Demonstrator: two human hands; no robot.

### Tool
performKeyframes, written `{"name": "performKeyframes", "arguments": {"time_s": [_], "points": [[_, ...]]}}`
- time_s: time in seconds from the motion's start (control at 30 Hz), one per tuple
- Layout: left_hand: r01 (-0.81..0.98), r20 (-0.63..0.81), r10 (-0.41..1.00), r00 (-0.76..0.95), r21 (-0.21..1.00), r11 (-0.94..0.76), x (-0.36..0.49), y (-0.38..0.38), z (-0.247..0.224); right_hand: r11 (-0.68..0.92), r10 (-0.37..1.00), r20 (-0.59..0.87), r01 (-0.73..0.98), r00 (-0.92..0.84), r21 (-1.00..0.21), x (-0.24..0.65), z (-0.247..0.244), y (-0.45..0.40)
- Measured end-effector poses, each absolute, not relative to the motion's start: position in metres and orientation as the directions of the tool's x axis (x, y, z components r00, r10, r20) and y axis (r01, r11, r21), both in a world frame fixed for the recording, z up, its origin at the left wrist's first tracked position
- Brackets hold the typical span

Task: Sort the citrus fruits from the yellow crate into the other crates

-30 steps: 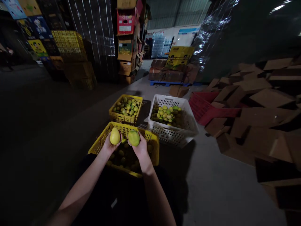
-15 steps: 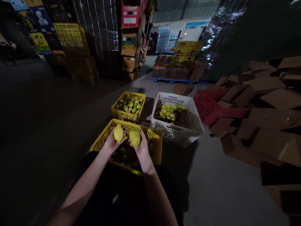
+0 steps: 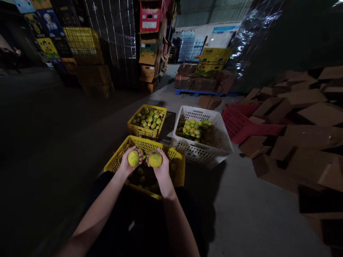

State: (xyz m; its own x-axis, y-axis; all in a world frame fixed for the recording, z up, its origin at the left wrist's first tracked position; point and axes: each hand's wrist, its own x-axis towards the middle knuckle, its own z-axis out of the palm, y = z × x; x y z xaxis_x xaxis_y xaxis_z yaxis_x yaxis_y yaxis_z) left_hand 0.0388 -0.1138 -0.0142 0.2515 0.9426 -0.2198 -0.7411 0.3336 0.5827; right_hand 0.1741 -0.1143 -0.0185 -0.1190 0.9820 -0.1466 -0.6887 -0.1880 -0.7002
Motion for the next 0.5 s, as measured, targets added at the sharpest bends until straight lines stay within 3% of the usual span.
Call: {"name": "performKeyframes", "arguments": {"time_s": [0.17, 0.27, 0.4, 0.5], "points": [[-0.67, 0.083, 0.92, 0.383, 0.71, 0.215, 0.035, -0.119, -0.024, -0.079, 0.98, 0.071, -0.694, -0.184, -0.715, 0.174, -0.018, -0.122], [-0.658, 0.167, 0.868, 0.468, 0.721, 0.216, 0.034, -0.12, -0.028, -0.064, 0.971, 0.12, -0.714, -0.204, -0.697, 0.175, -0.018, -0.122], [-0.666, 0.012, 0.87, 0.492, 0.649, 0.368, 0.034, -0.118, -0.023, -0.217, 0.972, -0.06, -0.765, -0.228, -0.606, 0.172, -0.018, -0.117], [-0.74, -0.169, 0.877, 0.45, 0.479, 0.472, 0.032, -0.116, -0.017, -0.278, 0.952, -0.253, -0.831, -0.172, -0.481, 0.168, -0.02, -0.113]]}}
